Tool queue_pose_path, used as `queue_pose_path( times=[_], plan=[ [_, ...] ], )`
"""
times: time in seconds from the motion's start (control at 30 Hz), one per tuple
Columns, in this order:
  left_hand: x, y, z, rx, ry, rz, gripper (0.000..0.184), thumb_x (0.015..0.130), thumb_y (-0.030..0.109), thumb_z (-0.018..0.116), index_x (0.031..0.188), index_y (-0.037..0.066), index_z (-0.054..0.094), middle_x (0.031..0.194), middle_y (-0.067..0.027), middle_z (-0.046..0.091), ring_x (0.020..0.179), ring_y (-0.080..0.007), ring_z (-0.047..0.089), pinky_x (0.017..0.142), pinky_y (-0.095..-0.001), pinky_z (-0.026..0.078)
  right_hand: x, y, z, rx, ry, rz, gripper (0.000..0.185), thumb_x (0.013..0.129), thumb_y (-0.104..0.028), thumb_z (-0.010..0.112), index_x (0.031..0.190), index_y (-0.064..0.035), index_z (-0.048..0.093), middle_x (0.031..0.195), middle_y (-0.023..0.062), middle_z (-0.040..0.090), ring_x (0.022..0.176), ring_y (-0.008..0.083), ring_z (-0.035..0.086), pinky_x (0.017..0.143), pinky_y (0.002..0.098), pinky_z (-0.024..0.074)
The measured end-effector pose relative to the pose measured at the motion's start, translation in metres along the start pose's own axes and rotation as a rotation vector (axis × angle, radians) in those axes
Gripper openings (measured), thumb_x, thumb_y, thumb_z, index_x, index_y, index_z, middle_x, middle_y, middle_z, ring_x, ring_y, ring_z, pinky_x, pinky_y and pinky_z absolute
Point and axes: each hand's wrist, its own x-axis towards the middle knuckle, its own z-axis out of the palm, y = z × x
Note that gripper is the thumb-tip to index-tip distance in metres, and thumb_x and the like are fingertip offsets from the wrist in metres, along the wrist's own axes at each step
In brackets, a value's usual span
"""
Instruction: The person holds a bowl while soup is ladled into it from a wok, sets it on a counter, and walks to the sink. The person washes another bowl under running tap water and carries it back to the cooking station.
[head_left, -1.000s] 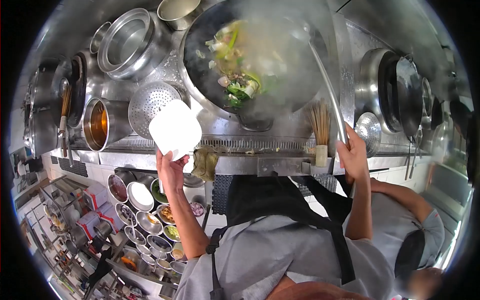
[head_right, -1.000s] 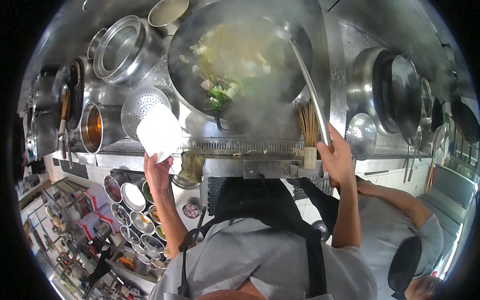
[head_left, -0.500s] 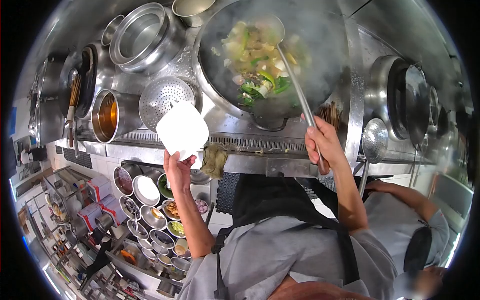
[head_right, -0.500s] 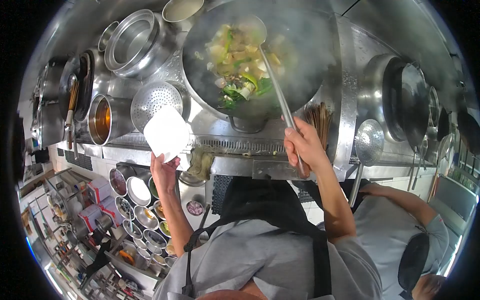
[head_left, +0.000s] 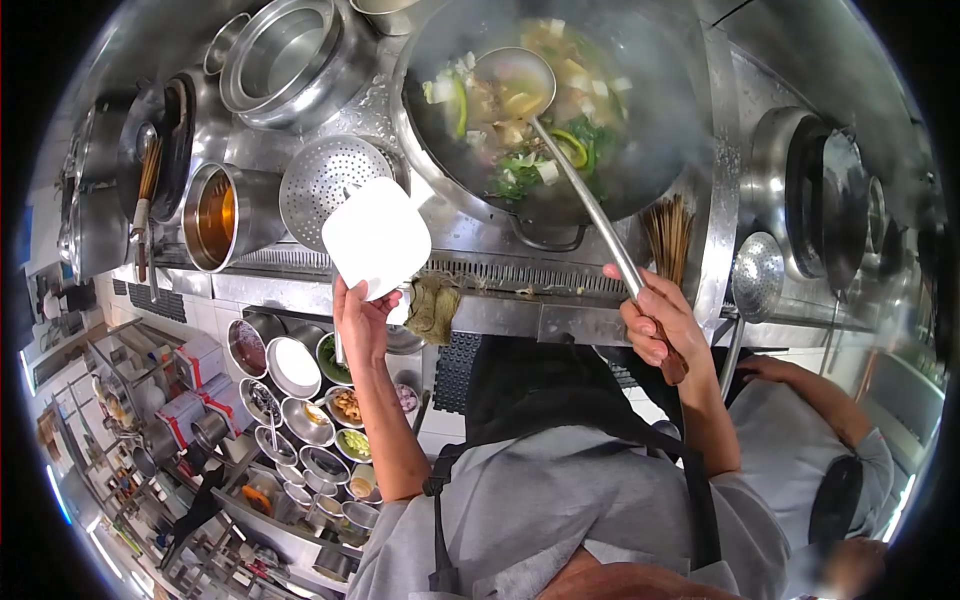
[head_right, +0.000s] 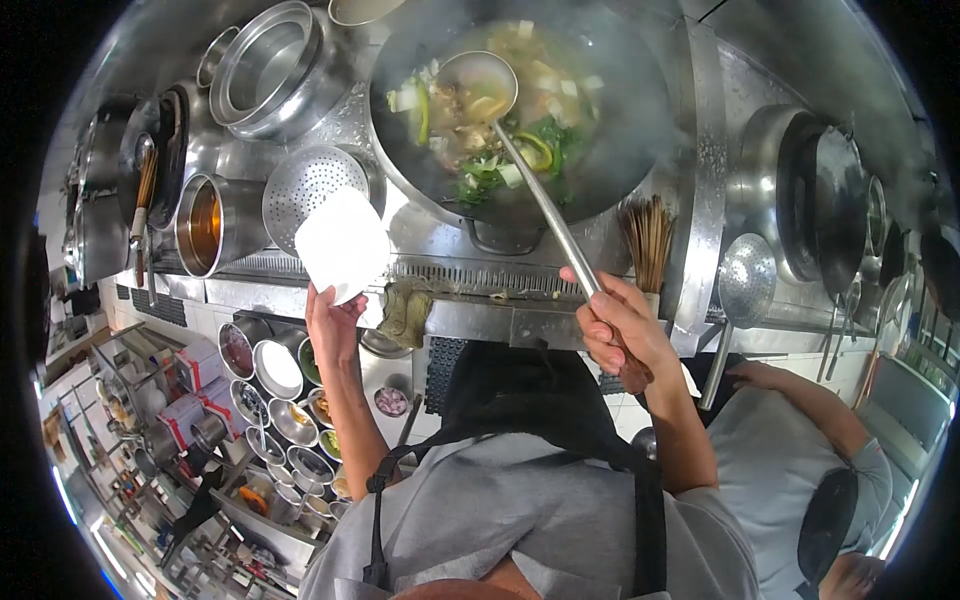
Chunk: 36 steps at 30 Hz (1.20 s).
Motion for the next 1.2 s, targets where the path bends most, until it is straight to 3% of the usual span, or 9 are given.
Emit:
queue_pose_path(
  times=[0.03, 0.17, 0.3, 0.43, 0.77, 0.87, 1.0, 1.2],
  plan=[
    [0.000, 0.000, -0.001, 0.008, 0.013, 0.001, 0.040, 0.096, 0.012, 0.055, 0.135, 0.004, 0.053, 0.107, -0.0156, 0.071, 0.077, -0.0274, 0.072, 0.068, -0.0382, 0.062, -0.001, 0.000, 0.000, -0.007, 0.012, 0.001, 0.043, 0.107, -0.017, 0.052, 0.147, -0.0014, 0.047, 0.066, -0.0009, 0.048, 0.041, 0.0056, 0.046, 0.036, 0.0220, 0.0372],
    [-0.002, 0.000, -0.001, 0.029, 0.068, 0.001, 0.043, 0.095, 0.013, 0.057, 0.137, 0.005, 0.053, 0.108, -0.0147, 0.071, 0.079, -0.0279, 0.072, 0.068, -0.0382, 0.061, 0.000, 0.002, -0.008, -0.559, 0.152, -0.149, 0.048, 0.101, -0.006, 0.056, 0.148, 0.0004, 0.048, 0.067, -0.0014, 0.053, 0.043, 0.0059, 0.048, 0.041, 0.0237, 0.0405],
    [-0.004, 0.003, -0.002, 0.037, 0.067, 0.014, 0.040, 0.095, 0.012, 0.056, 0.134, 0.003, 0.054, 0.107, -0.0154, 0.070, 0.077, -0.0287, 0.071, 0.069, -0.0384, 0.061, -0.018, 0.004, -0.012, -0.757, 0.498, -0.231, 0.058, 0.098, -0.001, 0.061, 0.154, -0.0017, 0.044, 0.075, -0.0005, 0.057, 0.051, 0.0047, 0.047, 0.046, 0.0251, 0.0399],
    [-0.002, 0.001, -0.005, 0.032, 0.052, 0.018, 0.041, 0.095, 0.011, 0.056, 0.135, 0.003, 0.052, 0.106, -0.0162, 0.070, 0.077, -0.0289, 0.071, 0.069, -0.0385, 0.061, -0.019, 0.010, -0.032, -0.868, 0.652, -0.429, 0.058, 0.098, -0.002, 0.060, 0.154, -0.0047, 0.044, 0.073, -0.0001, 0.057, 0.049, 0.0050, 0.045, 0.044, 0.0259, 0.0388],
    [0.002, 0.001, 0.011, 0.044, -0.015, 0.000, 0.047, 0.097, 0.011, 0.053, 0.143, 0.005, 0.048, 0.109, -0.0145, 0.069, 0.078, -0.0276, 0.071, 0.070, -0.0380, 0.061, -0.036, 0.020, -0.016, -0.440, 0.376, -0.185, 0.053, 0.102, -0.006, 0.054, 0.153, -0.0025, 0.043, 0.066, -0.0003, 0.051, 0.042, 0.0064, 0.048, 0.040, 0.0247, 0.0410],
    [-0.002, 0.002, 0.014, 0.042, 0.000, -0.001, 0.047, 0.096, 0.011, 0.054, 0.142, 0.005, 0.049, 0.110, -0.0149, 0.069, 0.080, -0.0275, 0.071, 0.069, -0.0377, 0.061, -0.030, 0.031, -0.035, -0.617, 0.412, -0.256, 0.052, 0.102, -0.006, 0.055, 0.152, -0.0022, 0.044, 0.066, -0.0003, 0.051, 0.042, 0.0072, 0.049, 0.039, 0.0251, 0.0406],
    [-0.005, 0.001, 0.007, 0.041, 0.004, 0.005, 0.046, 0.095, 0.011, 0.055, 0.140, 0.004, 0.050, 0.111, -0.0158, 0.069, 0.080, -0.0278, 0.071, 0.067, -0.0378, 0.061, -0.031, 0.024, -0.030, -0.577, 0.337, -0.168, 0.047, 0.105, -0.010, 0.052, 0.151, -0.0019, 0.045, 0.067, 0.0005, 0.052, 0.041, 0.0076, 0.047, 0.039, 0.0258, 0.0404],
    [-0.008, -0.005, 0.001, 0.036, 0.008, 0.001, 0.044, 0.095, 0.012, 0.056, 0.138, 0.003, 0.051, 0.110, -0.0164, 0.070, 0.078, -0.0282, 0.072, 0.067, -0.0380, 0.061, -0.043, 0.016, -0.015, 0.010, 0.129, -0.018, 0.043, 0.109, -0.019, 0.049, 0.149, -0.0032, 0.045, 0.066, -0.0016, 0.045, 0.040, 0.0063, 0.043, 0.036, 0.0250, 0.0380]
  ],
)
